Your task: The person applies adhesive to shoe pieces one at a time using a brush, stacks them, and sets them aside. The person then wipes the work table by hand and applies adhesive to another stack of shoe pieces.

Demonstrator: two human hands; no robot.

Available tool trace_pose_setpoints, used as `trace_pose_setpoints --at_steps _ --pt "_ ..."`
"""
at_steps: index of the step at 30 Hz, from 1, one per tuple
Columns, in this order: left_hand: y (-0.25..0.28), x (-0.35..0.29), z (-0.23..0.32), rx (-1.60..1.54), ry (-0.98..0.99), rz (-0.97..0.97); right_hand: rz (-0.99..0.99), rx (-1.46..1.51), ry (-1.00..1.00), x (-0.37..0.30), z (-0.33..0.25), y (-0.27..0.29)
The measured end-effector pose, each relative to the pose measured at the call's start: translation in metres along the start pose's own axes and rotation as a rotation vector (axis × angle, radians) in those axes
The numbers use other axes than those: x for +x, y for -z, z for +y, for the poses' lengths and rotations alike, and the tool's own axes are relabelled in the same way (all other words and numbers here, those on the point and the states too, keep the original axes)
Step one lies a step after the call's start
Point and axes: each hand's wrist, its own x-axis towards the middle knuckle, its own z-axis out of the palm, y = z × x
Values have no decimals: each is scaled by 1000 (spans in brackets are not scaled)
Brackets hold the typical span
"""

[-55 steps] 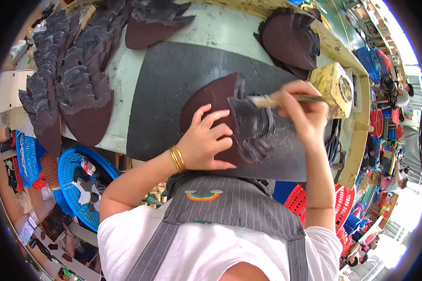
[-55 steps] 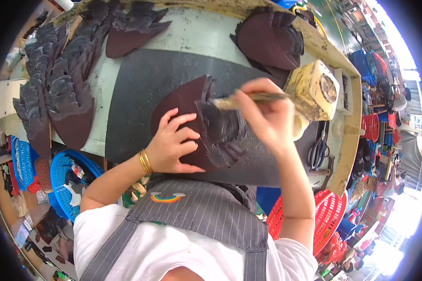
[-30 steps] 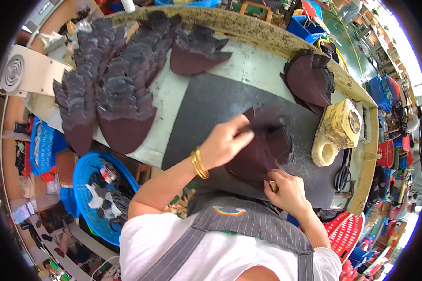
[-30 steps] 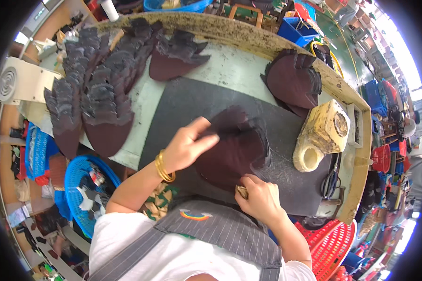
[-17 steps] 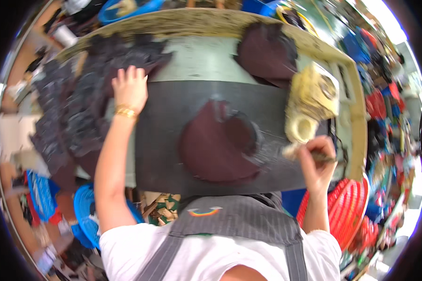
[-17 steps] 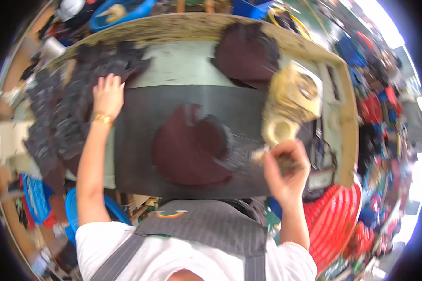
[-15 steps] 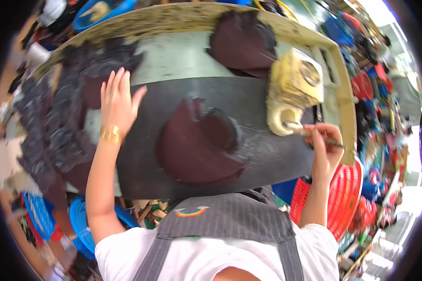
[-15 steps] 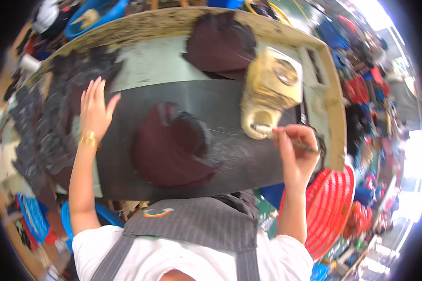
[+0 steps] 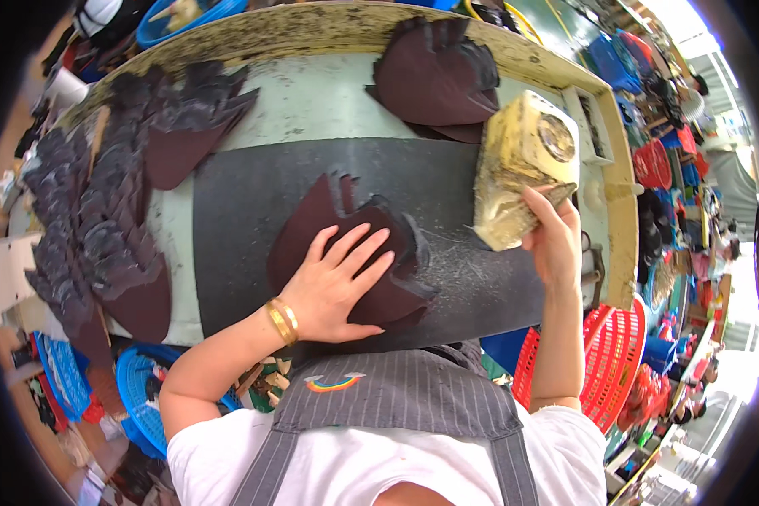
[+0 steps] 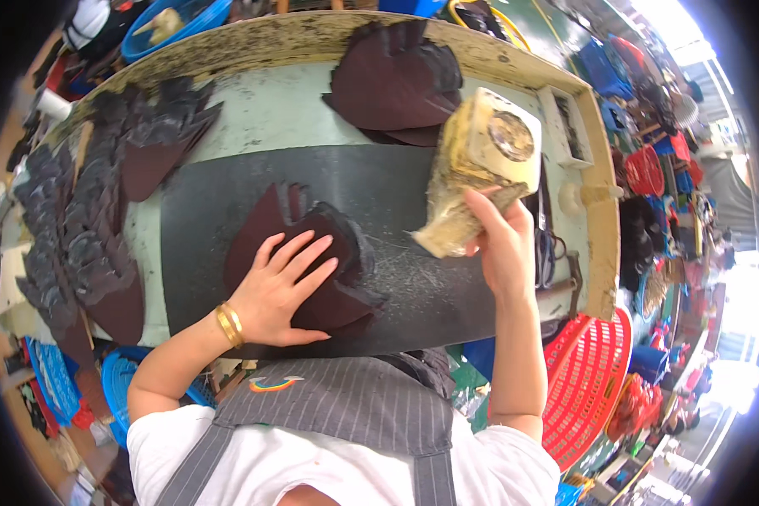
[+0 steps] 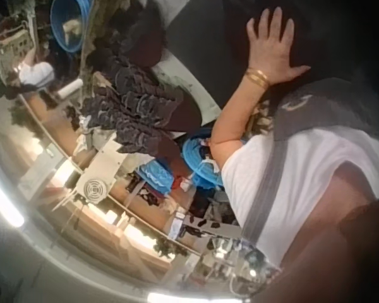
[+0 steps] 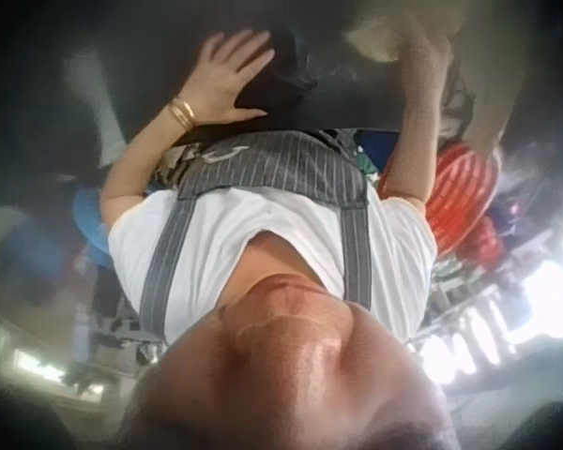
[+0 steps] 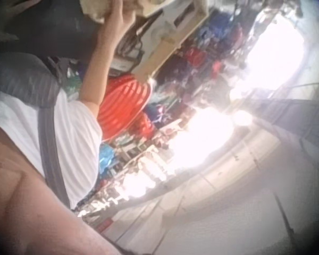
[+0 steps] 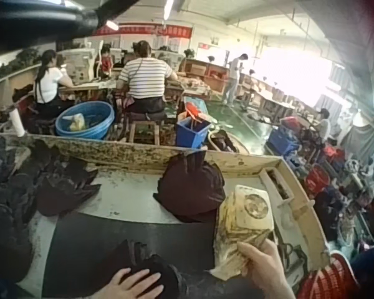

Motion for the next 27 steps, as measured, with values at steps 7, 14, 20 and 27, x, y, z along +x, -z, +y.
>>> trace_pose_setpoints --at_steps 7,14,20,27 --pt "-4 -1 -4 3 -12 72 -258 -555 97 29 26 -101" --pt "-4 -6 -11 2 -15 113 -301 -638 385 56 40 -121" --pt "-3 -8 -15 -38 -35 108 -366 -570 149 76 29 -134" --pt "-2 -8 -21 -92 -72 160 -559 -572 -37 71 27 -107"
